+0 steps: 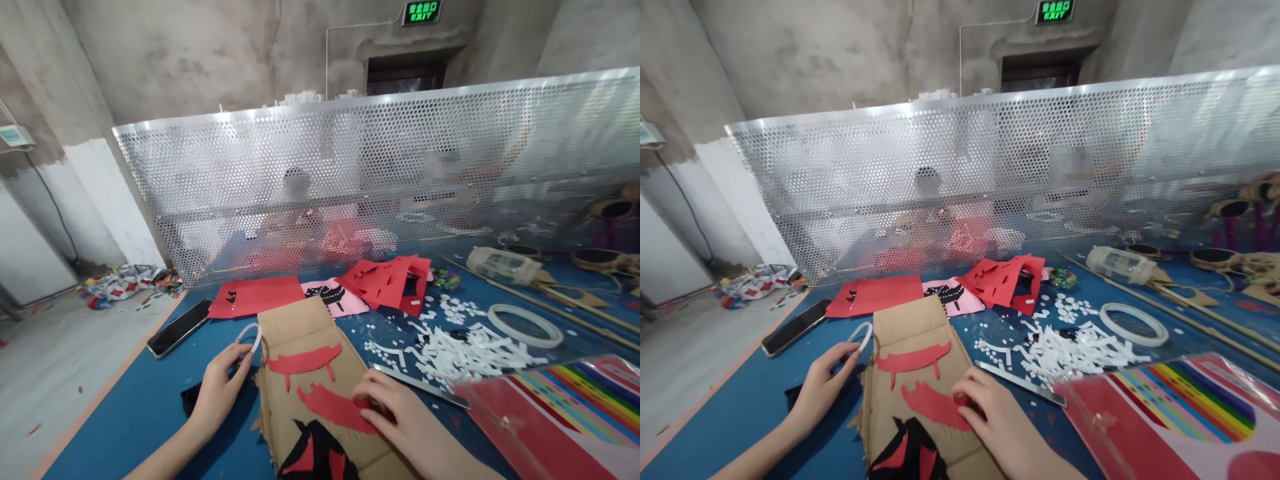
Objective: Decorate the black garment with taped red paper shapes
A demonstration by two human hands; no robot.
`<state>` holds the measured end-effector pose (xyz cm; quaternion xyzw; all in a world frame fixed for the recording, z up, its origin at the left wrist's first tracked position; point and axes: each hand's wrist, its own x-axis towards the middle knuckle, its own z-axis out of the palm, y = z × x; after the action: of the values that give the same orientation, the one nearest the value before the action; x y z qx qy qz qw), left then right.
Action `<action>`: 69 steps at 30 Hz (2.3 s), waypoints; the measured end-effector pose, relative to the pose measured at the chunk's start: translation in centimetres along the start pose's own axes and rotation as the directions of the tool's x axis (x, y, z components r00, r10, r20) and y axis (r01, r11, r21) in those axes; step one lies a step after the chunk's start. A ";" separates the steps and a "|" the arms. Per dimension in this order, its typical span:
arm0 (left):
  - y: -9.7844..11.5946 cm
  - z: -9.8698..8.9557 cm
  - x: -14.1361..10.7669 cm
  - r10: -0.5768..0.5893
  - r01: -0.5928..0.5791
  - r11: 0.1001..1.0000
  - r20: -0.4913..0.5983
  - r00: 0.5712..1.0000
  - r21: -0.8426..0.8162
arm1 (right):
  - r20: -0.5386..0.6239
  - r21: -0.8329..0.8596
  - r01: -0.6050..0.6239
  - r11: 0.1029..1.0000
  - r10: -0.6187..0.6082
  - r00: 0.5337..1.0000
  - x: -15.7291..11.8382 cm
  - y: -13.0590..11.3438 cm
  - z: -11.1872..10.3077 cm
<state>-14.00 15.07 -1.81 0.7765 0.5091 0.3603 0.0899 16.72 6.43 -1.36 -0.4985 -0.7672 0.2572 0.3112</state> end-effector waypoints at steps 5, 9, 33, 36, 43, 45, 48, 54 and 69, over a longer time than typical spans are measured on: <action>0.4 0.0 0.1 0.046 -0.046 0.999 0.011 0.999 0.014 | 0.003 -0.032 0.107 0.994 -0.107 0.994 -0.2 0.0 0.2; 1.1 0.0 0.0 0.085 -0.086 0.996 0.028 0.996 0.013 | 0.002 -0.086 0.169 0.982 -0.169 0.986 -0.4 0.1 0.2; 16.1 3.3 -7.1 0.139 -0.083 0.909 0.110 0.984 -0.409 | -0.417 -0.145 0.459 0.877 -0.475 0.775 -2.1 -1.7 0.1; 15.7 2.8 -7.5 0.226 -0.181 0.906 0.077 0.971 -0.384 | -0.394 -0.103 0.528 0.843 -0.522 0.757 -2.3 -2.1 0.8; 15.6 2.5 -7.6 0.322 -0.259 0.896 0.127 0.938 -0.362 | -0.364 -0.129 0.584 0.802 -0.586 0.724 -2.5 -2.5 0.6; 15.7 2.5 -7.7 0.318 -0.255 0.901 0.136 0.938 -0.350 | -0.358 -0.135 0.591 0.796 -0.595 0.720 -2.5 -2.5 0.4; 15.8 2.2 -7.7 0.333 -0.269 0.906 0.159 0.929 -0.326 | -0.366 -0.107 0.591 0.800 -0.584 0.724 -2.6 -2.4 0.3; 15.7 1.8 -7.5 0.433 -0.403 0.898 0.187 0.882 -0.177 | -0.373 -0.036 0.608 0.793 -0.575 0.728 -2.8 -2.5 0.7; 15.9 1.4 -7.2 0.466 -0.469 0.882 0.062 0.882 0.047 | -0.447 -0.198 0.583 0.788 -0.602 0.662 -3.2 -2.6 1.1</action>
<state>-3.18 1.80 1.85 0.8873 0.3152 0.3365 -0.0110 15.32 2.37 -1.03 -0.2758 -0.7877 -0.0069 0.5509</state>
